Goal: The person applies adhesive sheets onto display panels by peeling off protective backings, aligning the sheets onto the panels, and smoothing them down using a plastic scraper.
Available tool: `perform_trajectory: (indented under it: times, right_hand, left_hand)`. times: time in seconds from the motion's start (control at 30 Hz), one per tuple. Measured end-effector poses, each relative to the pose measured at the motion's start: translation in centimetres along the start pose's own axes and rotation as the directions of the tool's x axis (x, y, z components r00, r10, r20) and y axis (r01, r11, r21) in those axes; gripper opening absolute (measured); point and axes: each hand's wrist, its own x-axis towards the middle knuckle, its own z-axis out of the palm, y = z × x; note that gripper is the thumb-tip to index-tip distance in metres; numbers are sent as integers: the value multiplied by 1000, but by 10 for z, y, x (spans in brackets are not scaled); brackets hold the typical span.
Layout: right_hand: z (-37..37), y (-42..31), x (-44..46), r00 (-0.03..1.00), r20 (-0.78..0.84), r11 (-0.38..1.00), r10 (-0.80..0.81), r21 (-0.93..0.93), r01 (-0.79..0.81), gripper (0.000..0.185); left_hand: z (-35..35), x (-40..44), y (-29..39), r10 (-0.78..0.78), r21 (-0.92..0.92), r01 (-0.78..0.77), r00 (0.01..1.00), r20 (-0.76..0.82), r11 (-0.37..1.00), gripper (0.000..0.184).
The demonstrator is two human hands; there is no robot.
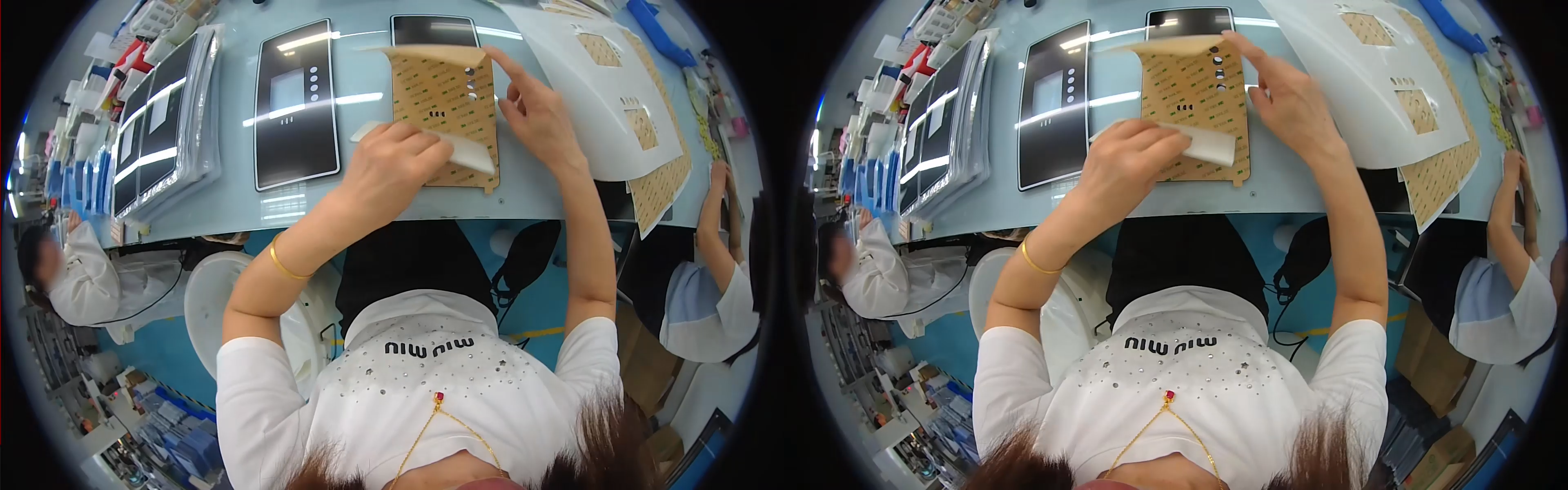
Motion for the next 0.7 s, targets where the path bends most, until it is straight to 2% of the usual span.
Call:
perform_trajectory:
  times: [0.07, 0.13, 0.17, 0.2, 0.23, 0.27, 0.33, 0.47, 0.53, 0.7]
  right_hand:
    - [-1, 9, 15, 1000, -27, 1000, -12, -26, 12, 63]
    - [4, 26, 32, 994, -104, 985, 43, 170, -25, 49]
    - [4, 30, 38, 993, -109, 987, 45, 161, -27, 49]
    - [7, 33, 45, 991, -122, 980, 55, 195, -30, 41]
    - [9, 37, 51, 989, -134, 973, 66, 230, -34, 33]
    - [14, 45, 58, 989, -131, 973, 73, 225, -42, 33]
    - [24, 59, 67, 981, -186, 965, -53, 243, 98, 23]
    - [30, 59, 67, 991, -115, 976, 62, 216, -36, 19]
    - [24, 56, 67, 990, -25, 975, 138, 179, -132, 18]
    - [34, 76, 70, 995, -54, 974, 88, 214, -74, 18]
  left_hand:
    - [10, 14, 5, -94, 132, 94, 996, -3, 987, 11]
    - [31, 18, 26, -112, 274, 115, 993, -26, 955, 13]
    - [39, 19, 38, -91, 317, 105, 994, -59, 942, 16]
    - [44, 19, 50, -71, 360, 99, 993, -90, 928, 20]
    - [47, 18, 57, -104, 425, 115, 993, -49, 898, 25]
    - [50, 19, 56, -104, 417, 115, 993, -48, 901, 25]
    - [54, 19, 55, -102, 389, 121, 992, -69, 913, 23]
    - [53, 18, 53, -104, 393, 111, 994, -40, 913, 24]
    - [54, 17, 53, -83, 418, 99, 995, -58, 903, 25]
    - [54, 18, 56, -90, 407, 102, 995, -50, 908, 25]
